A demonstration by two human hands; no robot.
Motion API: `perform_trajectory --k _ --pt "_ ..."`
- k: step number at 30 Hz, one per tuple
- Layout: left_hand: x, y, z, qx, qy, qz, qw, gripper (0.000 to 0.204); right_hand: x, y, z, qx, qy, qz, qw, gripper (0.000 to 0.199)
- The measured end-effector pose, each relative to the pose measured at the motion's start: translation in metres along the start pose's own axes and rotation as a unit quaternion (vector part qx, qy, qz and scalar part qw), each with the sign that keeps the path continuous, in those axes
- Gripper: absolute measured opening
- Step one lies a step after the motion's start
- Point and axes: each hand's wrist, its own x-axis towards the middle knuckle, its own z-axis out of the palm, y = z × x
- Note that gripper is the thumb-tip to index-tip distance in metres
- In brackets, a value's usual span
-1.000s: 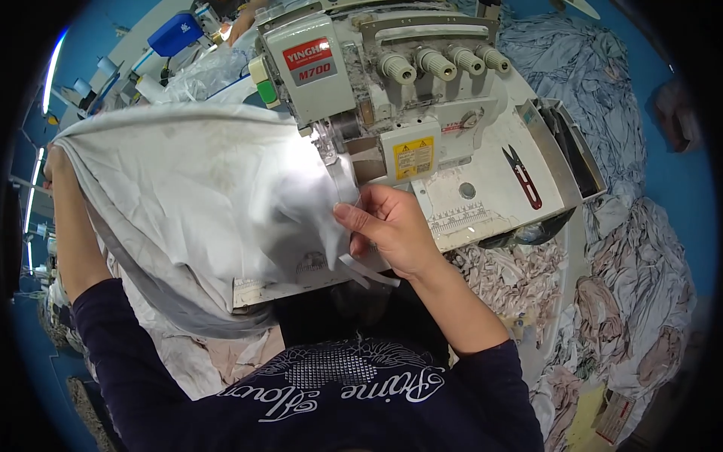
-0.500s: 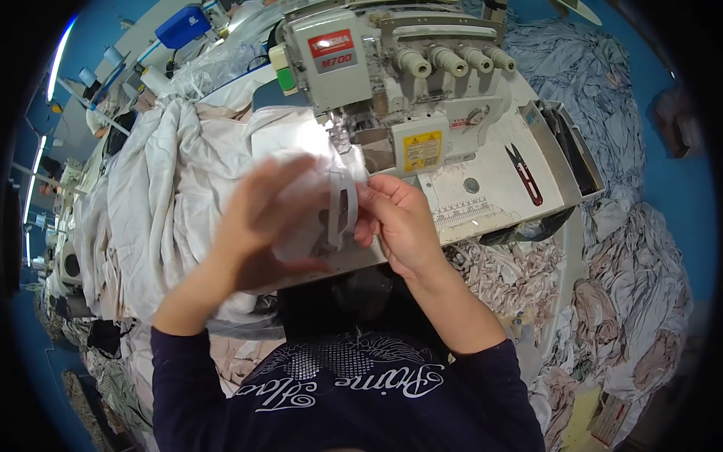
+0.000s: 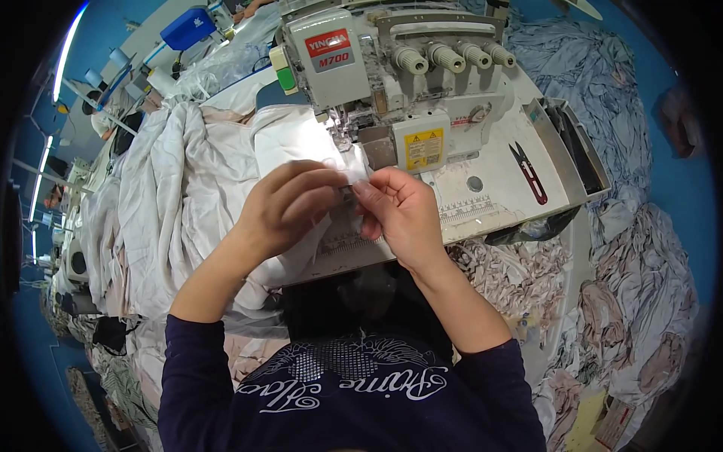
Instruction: Operate an industrial sewing machine to sew fabric pieces together.
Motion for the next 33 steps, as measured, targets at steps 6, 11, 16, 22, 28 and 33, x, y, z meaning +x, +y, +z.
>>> perform_trajectory --k 6,11,16,22,28,33 --pt "0.01 0.003 -0.005 0.008 0.056 -0.018 0.998 0.022 0.0 -0.002 0.001 -0.038 0.009 -0.002 0.999 0.014" --pt "0.012 0.009 -0.009 -0.034 0.013 -0.02 0.999 0.024 0.001 -0.003 -0.002 -0.025 0.018 -0.019 0.999 0.014" --pt "0.011 0.01 -0.004 0.025 0.014 -0.062 0.998 0.028 0.002 -0.002 -0.001 -0.045 0.015 -0.03 0.998 0.014" --pt "0.014 0.016 -0.017 0.051 -0.056 -0.076 0.994 0.044 0.001 -0.002 -0.004 -0.087 0.032 -0.018 0.996 0.014" --pt "0.012 0.017 -0.015 0.01 -0.054 -0.078 0.995 0.039 -0.007 0.001 0.005 -0.418 0.131 -0.408 0.801 0.018" --pt "0.014 0.014 -0.019 0.006 -0.055 -0.07 0.996 0.031 0.001 0.008 -0.003 -0.574 0.082 -0.437 0.687 0.047"
